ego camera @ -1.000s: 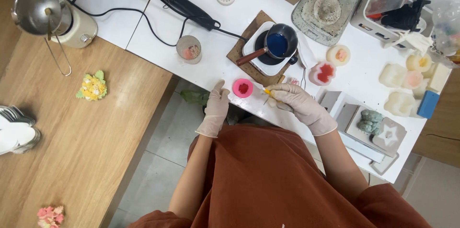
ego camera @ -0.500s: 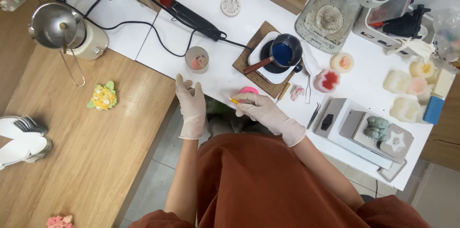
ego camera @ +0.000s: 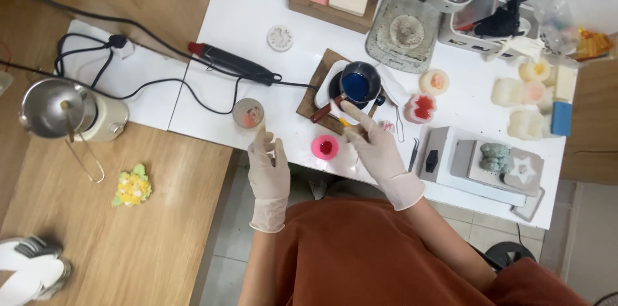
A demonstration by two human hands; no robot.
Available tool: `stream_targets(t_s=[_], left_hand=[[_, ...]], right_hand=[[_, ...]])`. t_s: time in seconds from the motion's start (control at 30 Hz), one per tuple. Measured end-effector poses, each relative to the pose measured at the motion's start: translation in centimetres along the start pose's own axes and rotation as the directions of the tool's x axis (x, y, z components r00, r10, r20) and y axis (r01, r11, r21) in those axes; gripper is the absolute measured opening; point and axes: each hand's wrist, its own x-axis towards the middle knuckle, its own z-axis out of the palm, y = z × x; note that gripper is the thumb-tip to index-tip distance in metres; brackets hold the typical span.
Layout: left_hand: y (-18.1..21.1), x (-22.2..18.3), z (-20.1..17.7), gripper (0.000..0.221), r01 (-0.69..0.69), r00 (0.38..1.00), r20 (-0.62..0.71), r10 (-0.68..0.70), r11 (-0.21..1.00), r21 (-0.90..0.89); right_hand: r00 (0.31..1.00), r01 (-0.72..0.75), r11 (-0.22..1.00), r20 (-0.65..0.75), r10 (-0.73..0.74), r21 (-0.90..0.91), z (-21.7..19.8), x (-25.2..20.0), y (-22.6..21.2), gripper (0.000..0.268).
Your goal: The person stirs melted blue wax in a pot on a hot plate, pours wax into silicone molds, presses a star-shaped mold into place, and handles and arranges molded candle pieces on the workbench. They also move a metal pot to the wooden table and handle paper and small items.
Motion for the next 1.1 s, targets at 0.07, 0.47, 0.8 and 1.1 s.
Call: stream_targets(t_s=[0.07, 0.47, 0.8, 1.1], left_hand=[[2.3, 2.0, 1.3, 0.057, -0.165, 0.985, 0.067, 0.157, 0.975, 0.151], [1.2, 6.8, 11.7, 0.054, -0.551, 0.809, 0.526, 0.262, 0.648, 0.525], [3.1, 5.2, 10.6, 0.046, -0.334, 0.858, 0.489, 0.154, 0.892, 0.305], [5.4, 4.7, 9.3, 0.052, -0.222, 0.846, 0.517, 0.126, 0.967, 0.128]], right_hand=[[0.984, 0.072, 0.971, -0.144, -0.107, -0.229, -2.2, 0.8, 1.6, 0.050], [0.919, -0.021, 0.582, -0.245, -0.309, -0.813, -3.2, 4.6, 5.4, 0.050], [0.883, -0.136, 0.072, -0.154, -0.444, -0.988, -2.7, 3.1, 7.4, 0.068], [0.956, -0.065, 0.226, -0.126, -0.267, -0.972, -3.8, 0.6, 8.9, 0.058]])
